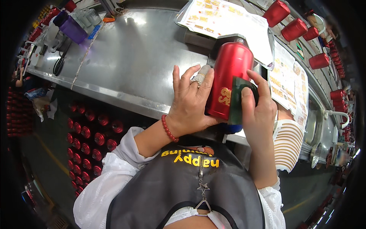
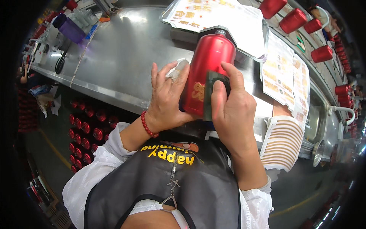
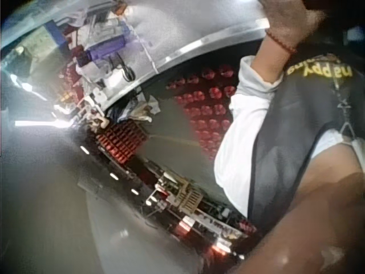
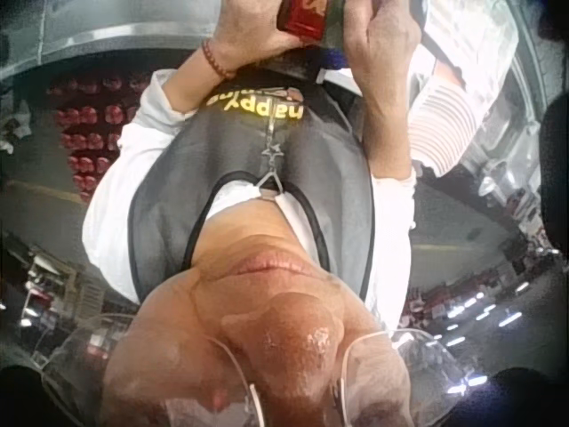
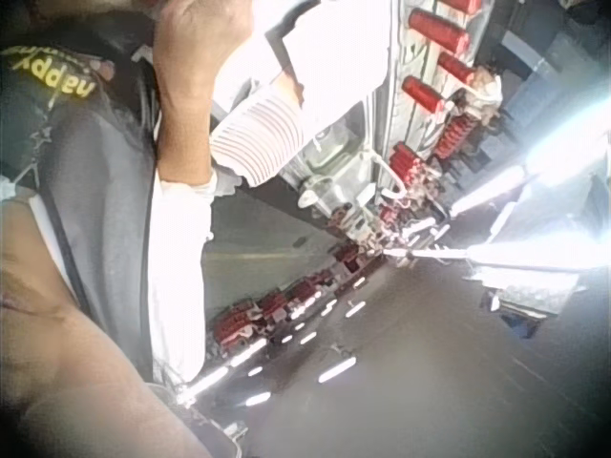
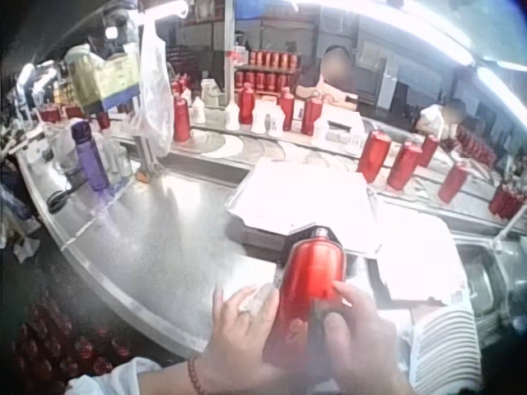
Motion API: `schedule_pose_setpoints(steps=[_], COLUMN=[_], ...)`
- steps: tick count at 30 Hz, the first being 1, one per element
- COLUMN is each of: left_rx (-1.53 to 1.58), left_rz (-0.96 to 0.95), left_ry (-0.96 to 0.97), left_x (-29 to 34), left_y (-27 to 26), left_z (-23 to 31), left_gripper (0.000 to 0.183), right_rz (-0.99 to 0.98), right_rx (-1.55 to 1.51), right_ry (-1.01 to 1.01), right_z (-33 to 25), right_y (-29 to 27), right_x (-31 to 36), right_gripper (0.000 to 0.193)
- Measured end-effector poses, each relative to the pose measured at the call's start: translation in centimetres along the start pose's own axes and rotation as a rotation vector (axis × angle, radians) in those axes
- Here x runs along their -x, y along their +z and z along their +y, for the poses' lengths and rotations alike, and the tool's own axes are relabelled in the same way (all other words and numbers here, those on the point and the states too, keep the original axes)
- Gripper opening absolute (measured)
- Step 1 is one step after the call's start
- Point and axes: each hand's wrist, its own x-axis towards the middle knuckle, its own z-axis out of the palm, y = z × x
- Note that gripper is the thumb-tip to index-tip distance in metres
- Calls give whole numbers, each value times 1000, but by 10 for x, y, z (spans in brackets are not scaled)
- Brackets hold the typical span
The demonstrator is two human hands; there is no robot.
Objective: The person applies gold decorative stickers to a red cylindrical container, smoothing each with a green pad and peeling off backing strips. The person repeats this process on multiple containers at a stainless steel workstation.
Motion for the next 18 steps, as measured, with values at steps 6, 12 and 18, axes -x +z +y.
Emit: schedule_pose_setpoints(steps=[6,12,18], left_rx=[-46,57,53], left_rz=[19,94,-156], left_ry=[48,20,53], left_x=[4,6,20], left_y=[-2,7,14], left_z=[-2,-1,-25], left_gripper=[106,102,103], right_rz=[-103,-89,-57], right_rx=[376,312,-296], right_ry=[-176,-209,102], right_z=[-21,-21,28], right_y=[16,20,-6], right_x=[-16,-16,21], right_gripper=[39,32,29])
